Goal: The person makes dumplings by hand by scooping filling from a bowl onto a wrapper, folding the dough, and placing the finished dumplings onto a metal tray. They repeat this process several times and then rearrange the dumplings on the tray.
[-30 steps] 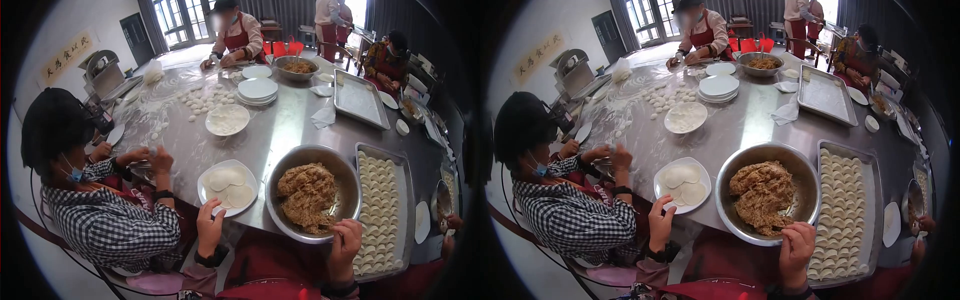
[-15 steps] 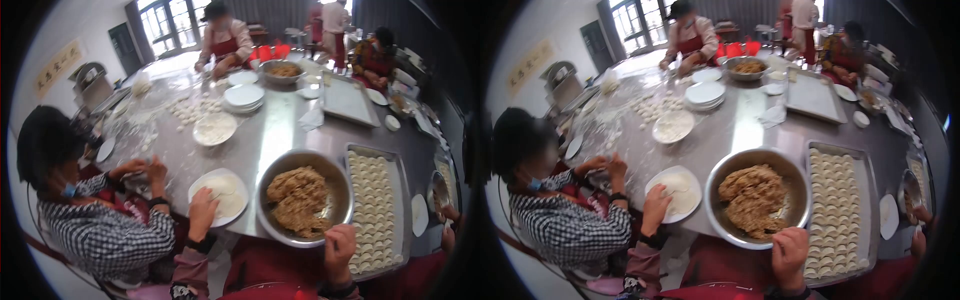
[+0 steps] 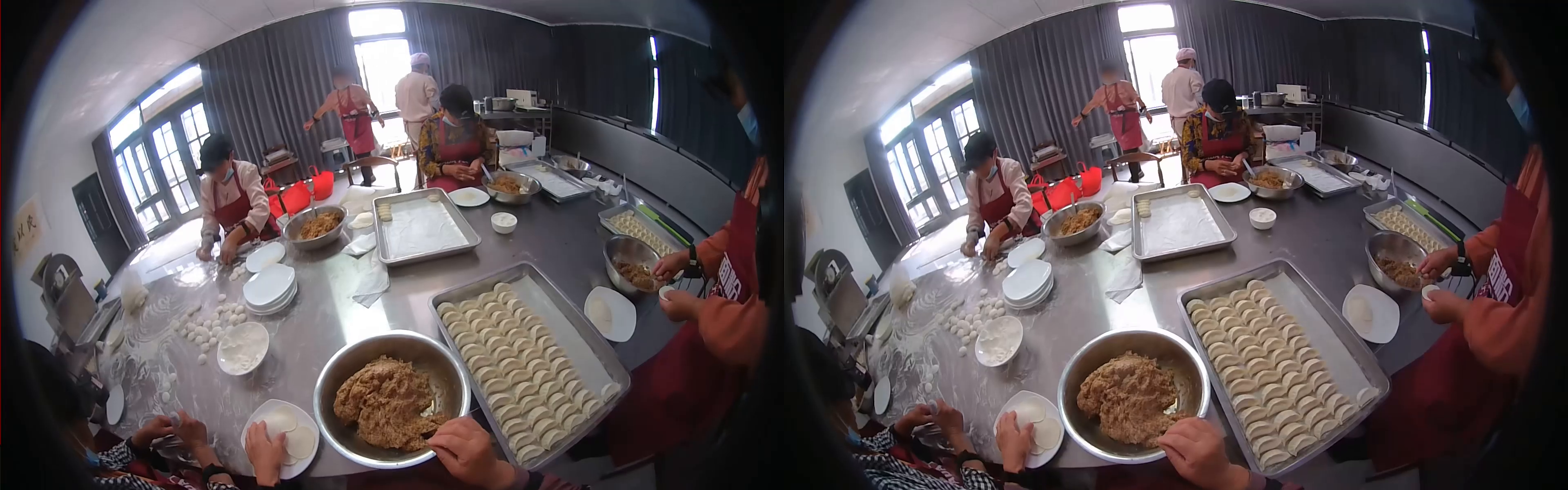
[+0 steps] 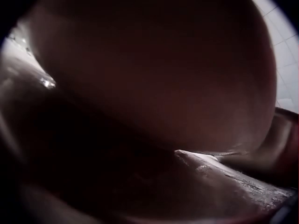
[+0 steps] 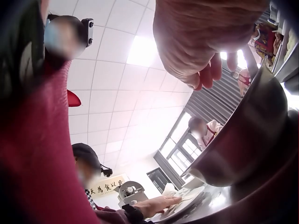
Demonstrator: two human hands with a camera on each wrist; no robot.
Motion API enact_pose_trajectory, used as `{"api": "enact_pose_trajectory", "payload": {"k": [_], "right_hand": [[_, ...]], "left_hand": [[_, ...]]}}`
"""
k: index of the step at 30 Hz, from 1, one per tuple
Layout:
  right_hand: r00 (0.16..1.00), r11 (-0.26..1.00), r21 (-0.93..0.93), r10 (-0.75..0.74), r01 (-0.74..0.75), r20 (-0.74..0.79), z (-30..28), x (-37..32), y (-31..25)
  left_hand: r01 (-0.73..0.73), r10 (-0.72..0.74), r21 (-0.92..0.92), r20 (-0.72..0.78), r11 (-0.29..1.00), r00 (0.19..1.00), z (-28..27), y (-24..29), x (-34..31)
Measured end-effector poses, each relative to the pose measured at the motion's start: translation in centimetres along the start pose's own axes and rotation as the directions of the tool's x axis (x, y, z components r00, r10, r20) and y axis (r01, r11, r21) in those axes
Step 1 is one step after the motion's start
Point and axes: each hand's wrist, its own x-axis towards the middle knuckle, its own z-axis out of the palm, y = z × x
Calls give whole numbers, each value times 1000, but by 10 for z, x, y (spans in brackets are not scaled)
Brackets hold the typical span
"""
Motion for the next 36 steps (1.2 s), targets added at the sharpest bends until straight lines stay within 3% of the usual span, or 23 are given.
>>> {"api": "enact_pose_trajectory", "payload": {"k": [8, 10, 17, 24, 30, 32, 36], "right_hand": [[996, 995, 58, 76, -79, 55, 7, -15, 6], [996, 995, 69, 72, -75, 51, 7, -14, 5], [995, 995, 69, 67, -71, 69, 7, -17, 4], [994, 993, 72, 84, -90, 72, 3, -17, 2], [995, 995, 70, 70, -75, 73, 2, -16, 3], [996, 994, 82, 68, -73, 62, 4, -18, 5], [995, 993, 80, 81, -86, 61, 5, -20, 4]], "left_hand": [[-167, 166, -8, -68, 986, 984, -2, 12, -20], [-174, 173, -99, -21, 980, 985, -13, 26, -30], [-328, 329, 29, -125, 944, 936, -6, 20, -31], [-288, 285, 10, -168, 958, 944, -7, 21, -24], [-340, 339, 27, -170, 940, 925, -9, 30, -30], [-490, 524, 200, -189, 849, 831, -7, 23, -29], [-416, 426, 94, -179, 905, 887, -7, 29, -32]]}}
